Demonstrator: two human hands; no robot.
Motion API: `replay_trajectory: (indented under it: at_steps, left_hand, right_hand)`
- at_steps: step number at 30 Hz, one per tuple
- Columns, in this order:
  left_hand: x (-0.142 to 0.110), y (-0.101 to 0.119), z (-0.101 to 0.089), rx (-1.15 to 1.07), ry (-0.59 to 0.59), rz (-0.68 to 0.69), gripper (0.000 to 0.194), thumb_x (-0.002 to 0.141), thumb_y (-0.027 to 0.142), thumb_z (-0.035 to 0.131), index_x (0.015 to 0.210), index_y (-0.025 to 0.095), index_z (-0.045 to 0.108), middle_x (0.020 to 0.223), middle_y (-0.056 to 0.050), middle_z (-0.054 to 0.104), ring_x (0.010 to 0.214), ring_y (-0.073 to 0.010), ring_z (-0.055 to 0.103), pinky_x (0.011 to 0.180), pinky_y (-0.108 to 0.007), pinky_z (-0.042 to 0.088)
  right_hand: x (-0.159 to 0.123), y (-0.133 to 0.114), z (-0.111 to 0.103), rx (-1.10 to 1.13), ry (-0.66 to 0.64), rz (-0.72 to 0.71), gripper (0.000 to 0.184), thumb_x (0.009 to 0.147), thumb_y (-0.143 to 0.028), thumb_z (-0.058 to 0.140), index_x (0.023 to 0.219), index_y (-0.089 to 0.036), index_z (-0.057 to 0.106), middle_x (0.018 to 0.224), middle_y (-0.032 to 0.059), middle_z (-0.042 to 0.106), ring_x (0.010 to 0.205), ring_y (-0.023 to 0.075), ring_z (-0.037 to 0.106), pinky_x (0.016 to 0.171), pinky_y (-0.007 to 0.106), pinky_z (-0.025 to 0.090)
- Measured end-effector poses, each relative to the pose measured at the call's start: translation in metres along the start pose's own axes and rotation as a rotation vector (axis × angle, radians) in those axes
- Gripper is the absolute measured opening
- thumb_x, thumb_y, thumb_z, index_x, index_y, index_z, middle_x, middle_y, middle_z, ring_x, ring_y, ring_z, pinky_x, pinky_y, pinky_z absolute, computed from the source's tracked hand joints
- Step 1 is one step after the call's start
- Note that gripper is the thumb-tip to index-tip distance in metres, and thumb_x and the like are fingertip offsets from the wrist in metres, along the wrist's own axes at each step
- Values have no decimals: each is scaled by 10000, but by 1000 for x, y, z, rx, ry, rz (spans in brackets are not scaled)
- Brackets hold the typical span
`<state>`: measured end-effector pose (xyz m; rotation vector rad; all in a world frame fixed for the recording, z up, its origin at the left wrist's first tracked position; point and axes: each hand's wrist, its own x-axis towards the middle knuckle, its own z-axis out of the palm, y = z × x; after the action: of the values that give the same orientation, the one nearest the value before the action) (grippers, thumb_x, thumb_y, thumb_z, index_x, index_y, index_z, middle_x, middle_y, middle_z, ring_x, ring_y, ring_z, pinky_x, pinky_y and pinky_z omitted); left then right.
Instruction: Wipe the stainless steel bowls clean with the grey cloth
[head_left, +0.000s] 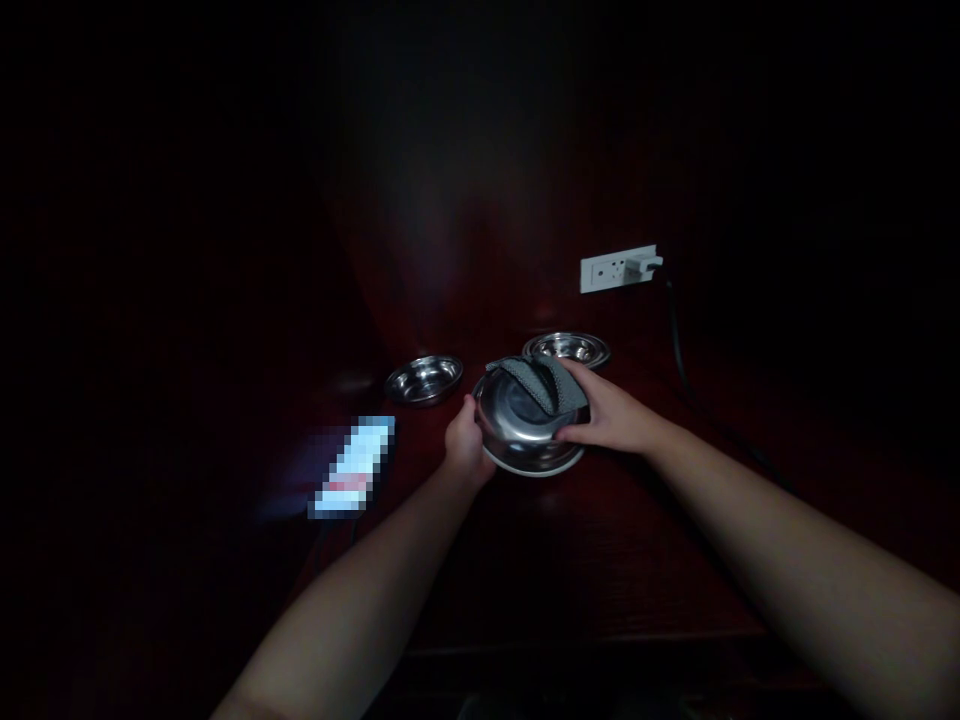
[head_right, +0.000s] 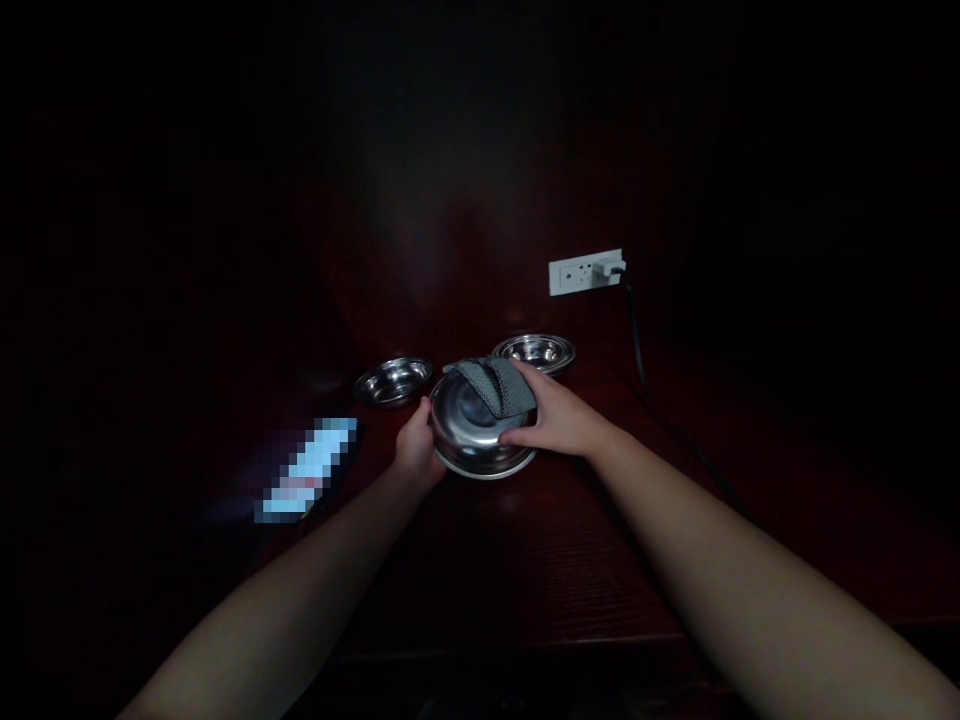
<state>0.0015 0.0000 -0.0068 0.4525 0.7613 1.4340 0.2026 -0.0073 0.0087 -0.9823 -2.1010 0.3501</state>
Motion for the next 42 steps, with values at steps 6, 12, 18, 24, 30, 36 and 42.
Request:
replay_trajectory:
  at_steps: [6, 12, 18, 24, 30, 36, 42]
  left_hand:
    - [7, -4, -3, 50, -43, -59, 308, 843, 363, 482, 910, 106, 638, 926, -122, 681, 872, -217, 647, 862, -382, 483]
    - [13, -8, -6, 85, -55, -76, 302, 831, 367, 502, 893, 108, 645, 899, -124, 683, 868, -223, 648, 873, -392, 471]
    - [13, -9, -5, 133, -41, -80, 299, 828, 365, 505, 855, 103, 646, 864, -124, 686, 849, -225, 649, 852, -387, 478]
    - [10, -10, -3, 141, -44, -76, 274, 815, 354, 526, 836, 111, 649, 842, -112, 687, 839, -210, 648, 848, -367, 474]
    - [14, -12, -4, 214, -11, 25, 231, 780, 336, 578, 792, 116, 648, 809, -91, 686, 801, -189, 642, 833, -353, 467]
    - [16, -13, -3, 278, 9, 79, 214, 781, 319, 572, 754, 123, 651, 778, -76, 681, 731, -169, 628, 796, -348, 467]
    - [17, -13, -4, 296, -1, 94, 214, 779, 322, 566, 747, 128, 649, 785, -71, 681, 737, -166, 620, 778, -332, 463]
  right_hand:
    - [2, 0, 4, 69, 142, 97, 670, 709, -453, 650, 1282, -167, 452, 1269, 120, 527, 1150, 274, 505, 989, 433, 371]
    - [4, 1, 8, 147, 128, 162, 524, 728, -443, 634, 1169, -171, 547, 1165, 95, 602, 1065, 252, 567, 936, 412, 430]
    - [4, 1, 7, 205, 64, 299, 467, 751, -477, 594, 1113, -183, 580, 1055, 72, 654, 937, 218, 625, 860, 384, 480]
    - [4, 2, 6, 109, 67, 355, 478, 767, -514, 555, 1115, -187, 581, 1025, 79, 656, 911, 223, 626, 851, 402, 479]
    - [4, 5, 9, -65, 164, 264, 490, 769, -484, 562, 1104, -128, 591, 1151, 135, 581, 1067, 259, 547, 955, 417, 405]
    - [3, 3, 10, 77, 131, 283, 499, 783, -450, 558, 1178, -146, 536, 1055, 103, 635, 928, 229, 610, 854, 393, 473]
    - [3, 4, 9, 161, 133, 266, 465, 762, -431, 593, 1139, -162, 563, 1030, 84, 649, 915, 230, 616, 848, 399, 479]
